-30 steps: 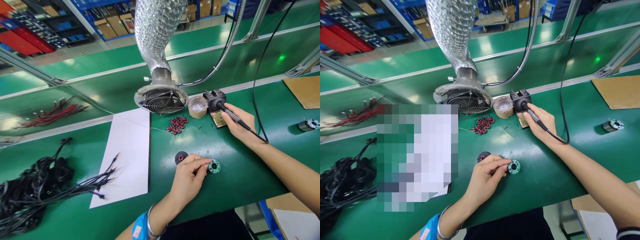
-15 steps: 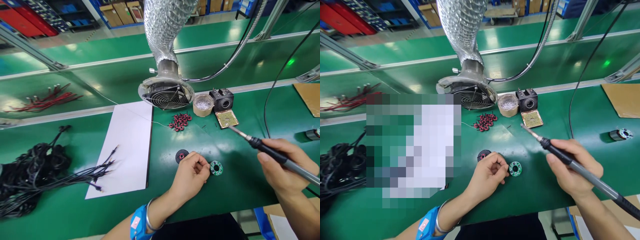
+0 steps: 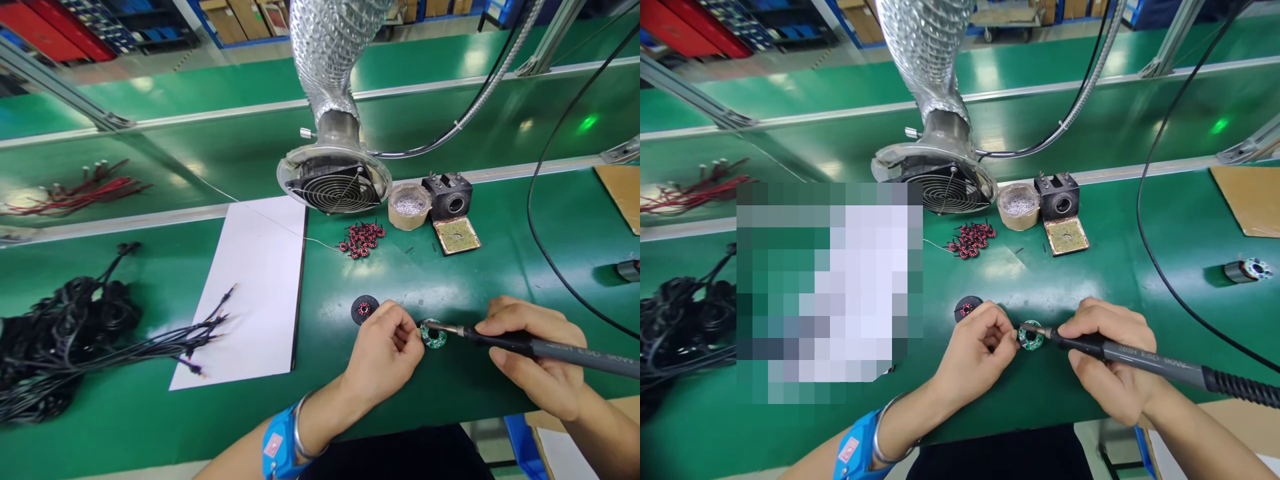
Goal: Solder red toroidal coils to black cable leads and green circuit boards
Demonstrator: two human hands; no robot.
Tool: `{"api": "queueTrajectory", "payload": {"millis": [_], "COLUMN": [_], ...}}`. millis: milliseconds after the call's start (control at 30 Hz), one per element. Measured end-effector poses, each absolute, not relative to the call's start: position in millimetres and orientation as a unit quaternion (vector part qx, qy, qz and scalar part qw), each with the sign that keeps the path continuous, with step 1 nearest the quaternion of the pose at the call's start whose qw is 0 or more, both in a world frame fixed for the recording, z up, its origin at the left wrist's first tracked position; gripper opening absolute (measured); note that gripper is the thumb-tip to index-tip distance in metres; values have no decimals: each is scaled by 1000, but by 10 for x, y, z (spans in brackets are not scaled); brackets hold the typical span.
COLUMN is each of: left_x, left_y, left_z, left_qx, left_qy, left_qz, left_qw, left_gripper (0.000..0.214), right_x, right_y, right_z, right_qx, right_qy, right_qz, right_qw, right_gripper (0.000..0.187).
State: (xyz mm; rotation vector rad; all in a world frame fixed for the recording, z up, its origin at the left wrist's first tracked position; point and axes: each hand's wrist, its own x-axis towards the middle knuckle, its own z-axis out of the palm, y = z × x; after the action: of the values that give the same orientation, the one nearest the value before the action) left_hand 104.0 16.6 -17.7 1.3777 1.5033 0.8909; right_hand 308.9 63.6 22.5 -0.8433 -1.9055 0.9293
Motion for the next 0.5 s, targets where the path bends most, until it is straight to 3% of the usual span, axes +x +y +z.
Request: {"api": "queueTrajectory", "payload": {"millis": [500], "left_x": [1033], "left_y": [180], "left_z": [-147], "left_qx": [567], "left_qy": [603], "left_qz": [353], "left_qw": [437], "left_gripper": [11], "right_x": [3091], "right_y": [685], "right_z": [269], "right_qx": [-313], "right_qy": [-774], "right_qz": [388], "right_qw": [389], "right_gripper": [25]}}
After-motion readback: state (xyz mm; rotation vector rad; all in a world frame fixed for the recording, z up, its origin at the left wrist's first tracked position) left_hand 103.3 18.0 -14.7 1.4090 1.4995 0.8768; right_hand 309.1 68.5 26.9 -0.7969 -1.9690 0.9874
